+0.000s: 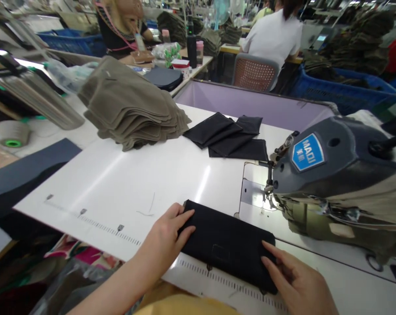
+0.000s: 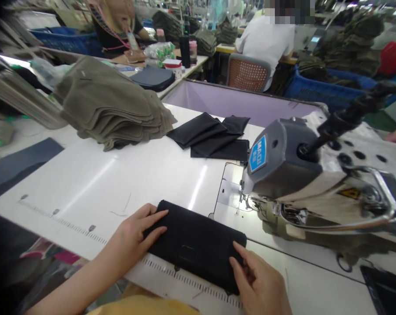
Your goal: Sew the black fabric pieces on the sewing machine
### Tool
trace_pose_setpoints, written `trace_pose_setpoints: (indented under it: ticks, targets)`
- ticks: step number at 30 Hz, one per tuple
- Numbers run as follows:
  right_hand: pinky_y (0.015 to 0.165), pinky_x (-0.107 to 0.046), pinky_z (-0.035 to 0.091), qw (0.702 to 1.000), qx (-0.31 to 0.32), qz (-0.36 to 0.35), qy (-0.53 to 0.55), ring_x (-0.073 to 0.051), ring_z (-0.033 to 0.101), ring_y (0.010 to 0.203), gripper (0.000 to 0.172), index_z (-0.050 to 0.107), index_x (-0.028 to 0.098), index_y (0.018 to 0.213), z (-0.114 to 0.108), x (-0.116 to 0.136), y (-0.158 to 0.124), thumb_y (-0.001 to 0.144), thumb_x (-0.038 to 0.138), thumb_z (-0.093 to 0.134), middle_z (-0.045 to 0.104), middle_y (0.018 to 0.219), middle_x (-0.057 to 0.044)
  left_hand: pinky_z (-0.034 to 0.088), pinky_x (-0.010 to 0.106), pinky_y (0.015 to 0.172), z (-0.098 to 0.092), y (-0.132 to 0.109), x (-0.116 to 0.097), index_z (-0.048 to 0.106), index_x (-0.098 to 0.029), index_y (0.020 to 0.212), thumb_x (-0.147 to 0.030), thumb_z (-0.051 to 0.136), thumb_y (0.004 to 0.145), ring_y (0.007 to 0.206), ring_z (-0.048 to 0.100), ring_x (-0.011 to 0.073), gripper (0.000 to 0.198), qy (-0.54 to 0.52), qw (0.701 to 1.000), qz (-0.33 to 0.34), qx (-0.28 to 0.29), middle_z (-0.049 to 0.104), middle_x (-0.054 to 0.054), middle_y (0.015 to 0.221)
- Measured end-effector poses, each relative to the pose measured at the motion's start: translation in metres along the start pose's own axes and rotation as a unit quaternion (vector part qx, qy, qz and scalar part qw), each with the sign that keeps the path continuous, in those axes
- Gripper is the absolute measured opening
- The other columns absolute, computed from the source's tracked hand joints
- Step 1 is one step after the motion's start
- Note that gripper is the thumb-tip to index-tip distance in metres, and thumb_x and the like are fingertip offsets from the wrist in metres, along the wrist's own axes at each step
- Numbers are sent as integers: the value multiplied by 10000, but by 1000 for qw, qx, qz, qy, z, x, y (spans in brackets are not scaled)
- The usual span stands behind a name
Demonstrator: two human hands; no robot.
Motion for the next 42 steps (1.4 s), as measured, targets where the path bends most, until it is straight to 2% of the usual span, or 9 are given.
trace_pose_setpoints:
  ticks: [7,15,20,25,29,32,36,38,42]
  targets:
    - [485,-169,517,1000,7,6,-10,-168,660,585,348,686,219,968,0,-5,2,728,434,555,711,764,-17,512,259,677,0,0,1,599,-157,1031,-146,531,771,722,555,134,270,-4,1000,-9,-12,520,28,816]
    - [517,-176,522,999,24,9,-21,-167,663,600,376,678,193,982,3,-8,2,747,451,538,710,732,-19,507,282,661,0,6,2,621,-130,1007,-182,509,803,693,563,148,239,30,999,-35,17,522,36,789]
    - [564,-218,534,997,7,-31,-72,-187,669,686,370,672,187,971,-1,9,5,794,445,473,708,811,-39,501,294,646,-2,8,2,635,-148,953,-192,464,836,670,546,143,213,81,996,-18,14,502,45,820]
    - [531,-290,521,970,-61,-111,-208,-209,657,644,363,668,206,870,-8,43,1,845,438,390,687,769,-49,481,350,741,-9,6,-23,587,-122,1016,-132,361,865,916,515,220,272,139,982,126,-22,475,135,1079]
    - [444,-306,480,930,-92,-140,-328,-204,609,545,250,656,177,858,-7,64,-2,760,390,571,617,704,-54,419,361,887,4,4,-50,569,-152,1058,-92,314,881,1071,467,215,317,150,945,279,80,516,101,1162]
    - [556,-340,510,923,-83,-157,-342,-216,599,638,164,643,155,867,-2,76,0,754,264,596,604,759,-76,437,341,855,10,8,-58,559,-126,1076,-71,378,855,977,532,199,291,178,934,283,123,577,99,1070]
    - [846,-342,471,918,-51,-290,-265,-213,531,1023,305,572,120,1077,17,105,-7,821,52,420,565,1136,-122,469,409,702,21,14,-68,540,-179,1133,-267,522,827,809,575,252,319,265,928,236,115,597,100,901]
    - [886,-328,450,914,-31,-324,-242,-200,514,1058,297,591,113,1048,26,112,-9,827,35,410,572,1154,-109,463,422,689,28,14,-73,600,-168,1036,-367,552,799,809,571,275,312,291,924,224,106,591,110,879]
    - [954,-373,390,934,-26,-289,-210,-210,509,1052,203,614,121,991,33,109,-6,835,152,487,598,1119,-90,426,412,834,49,4,-86,623,-62,958,-362,517,823,968,525,292,346,298,908,283,73,581,175,1015]
Point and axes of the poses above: each hand's wrist, its own y-axis towards the middle knuckle, its own z-axis out of the palm, x = y × z, the point moved 9 cm from there along y, towards the middle knuckle
